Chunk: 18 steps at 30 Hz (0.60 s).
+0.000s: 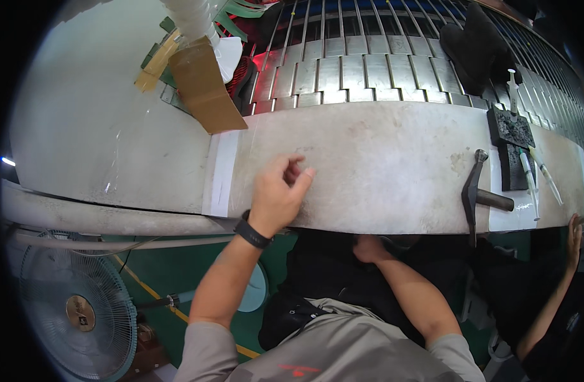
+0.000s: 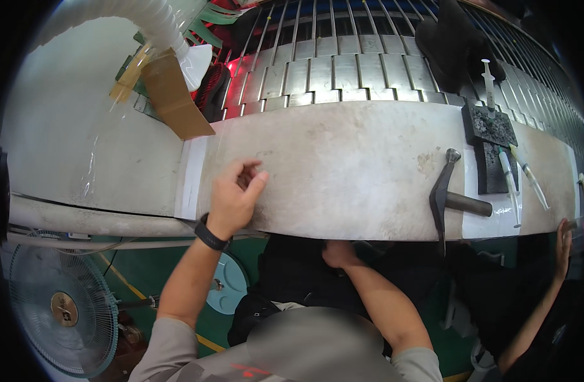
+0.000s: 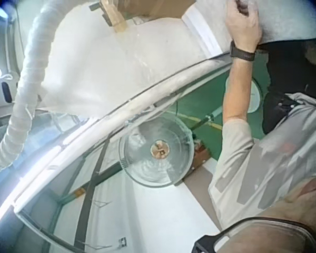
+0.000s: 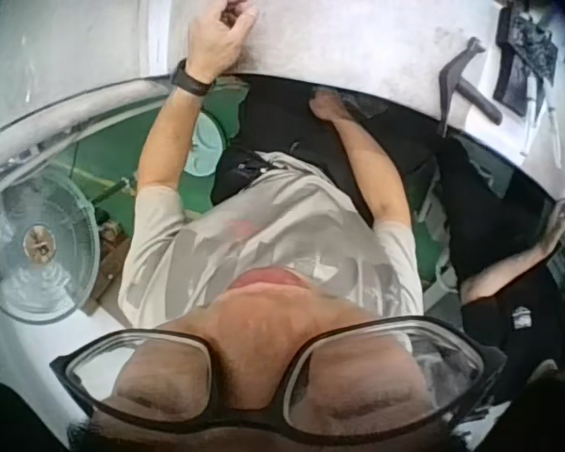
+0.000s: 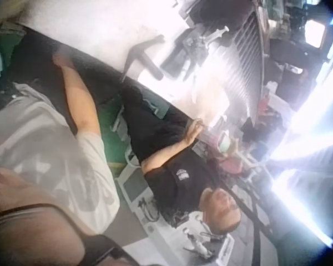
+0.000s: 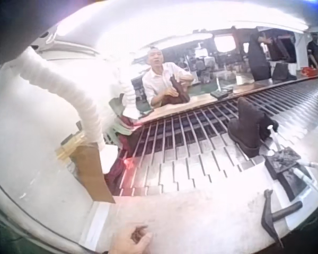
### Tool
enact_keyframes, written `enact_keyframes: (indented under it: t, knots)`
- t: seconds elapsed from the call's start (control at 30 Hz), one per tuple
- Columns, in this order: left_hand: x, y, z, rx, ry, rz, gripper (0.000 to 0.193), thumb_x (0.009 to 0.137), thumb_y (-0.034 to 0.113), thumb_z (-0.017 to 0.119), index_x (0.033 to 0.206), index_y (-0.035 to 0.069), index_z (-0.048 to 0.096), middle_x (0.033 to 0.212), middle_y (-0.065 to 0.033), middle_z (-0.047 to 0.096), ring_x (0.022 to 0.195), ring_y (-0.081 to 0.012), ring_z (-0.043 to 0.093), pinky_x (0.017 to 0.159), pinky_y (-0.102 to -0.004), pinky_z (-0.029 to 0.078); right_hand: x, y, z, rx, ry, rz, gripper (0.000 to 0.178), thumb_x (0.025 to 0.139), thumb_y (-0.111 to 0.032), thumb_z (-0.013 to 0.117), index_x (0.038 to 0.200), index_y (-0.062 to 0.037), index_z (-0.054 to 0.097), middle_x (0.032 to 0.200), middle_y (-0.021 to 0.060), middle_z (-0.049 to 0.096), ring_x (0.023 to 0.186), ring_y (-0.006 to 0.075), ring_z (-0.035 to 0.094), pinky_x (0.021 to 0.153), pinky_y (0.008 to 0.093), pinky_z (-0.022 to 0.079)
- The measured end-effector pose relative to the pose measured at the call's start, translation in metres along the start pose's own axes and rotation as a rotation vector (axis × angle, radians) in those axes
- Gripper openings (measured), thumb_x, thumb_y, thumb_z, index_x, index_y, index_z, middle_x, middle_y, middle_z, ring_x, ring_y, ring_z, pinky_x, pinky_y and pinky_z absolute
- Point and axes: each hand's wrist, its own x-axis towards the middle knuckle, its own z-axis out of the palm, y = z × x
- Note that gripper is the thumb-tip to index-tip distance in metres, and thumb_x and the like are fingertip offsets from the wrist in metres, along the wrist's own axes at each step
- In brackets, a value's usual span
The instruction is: The person attaches soles onto boot uppers by aligning and pressing them together firmly along the edges by hand, then places the assembled boots onto the conveyor belt.
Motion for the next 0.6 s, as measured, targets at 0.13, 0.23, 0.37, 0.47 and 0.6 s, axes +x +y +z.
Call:
enact_keyframes:
  t: [0.13,0.23,0.37,0.47,0.6]
  knots:
    - [0.108,-0.030,0.008,0.352,0.046,0.209,0.049,0.097,0.028,0.075,0.130,-0.006,0.065,0.122,-0.0242,0.072,0.113,-0.0352,0.070,0.095,-0.0472,0.055,-0.001,-0.018,-0.019,-0.072,-0.132,0.026,0.050,0.096,-0.021,0.060,0.142,-0.0035,0.065,0.150,0.0254,0.060,0.141,0.0433,0.055,0.118,0.0508,0.045]
    - [0.195,-0.046,0.026,0.762,-0.064,-0.003,0.062,0.097,0.032,0.071,0.143,-0.007,0.055,0.135,-0.0312,0.065,0.127,-0.0459,0.064,0.108,-0.0547,0.050,-0.010,-0.025,-0.031,0.004,-0.177,0.100,0.049,0.098,-0.020,0.057,0.144,-0.0068,0.065,0.153,0.0245,0.058,0.145,0.0434,0.051,0.122,0.0529,0.041]
    - [0.279,-0.099,0.033,1.091,-0.066,-0.483,0.059,0.101,0.027,0.062,0.151,-0.001,0.050,0.152,-0.0269,0.057,0.141,-0.0436,0.057,0.112,-0.0632,0.046,0.002,0.003,-0.023,0.088,0.312,-0.263,0.049,0.103,-0.031,0.055,0.149,-0.0153,0.064,0.164,0.0167,0.050,0.156,0.0378,0.040,0.128,0.0547,0.031]
    - [0.312,-0.139,-0.003,1.265,-0.165,-0.632,0.054,0.104,0.025,0.058,0.152,0.000,0.054,0.156,-0.0316,0.053,0.145,-0.0436,0.055,0.111,-0.0633,0.049,0.004,0.006,-0.041,0.047,0.137,-0.187,0.049,0.103,-0.030,0.056,0.149,-0.0151,0.064,0.164,0.0168,0.050,0.155,0.0378,0.041,0.128,0.0546,0.032]
    - [0.311,-0.142,-0.010,1.271,-0.312,-0.467,0.042,0.104,0.021,0.058,0.139,0.000,0.066,0.140,-0.0338,0.065,0.130,-0.0432,0.068,0.105,-0.0524,0.058,0.003,0.019,-0.069,-0.028,-0.011,-0.114,0.049,0.102,-0.030,0.057,0.148,-0.0148,0.065,0.163,0.0171,0.051,0.154,0.0377,0.042,0.127,0.0544,0.033]
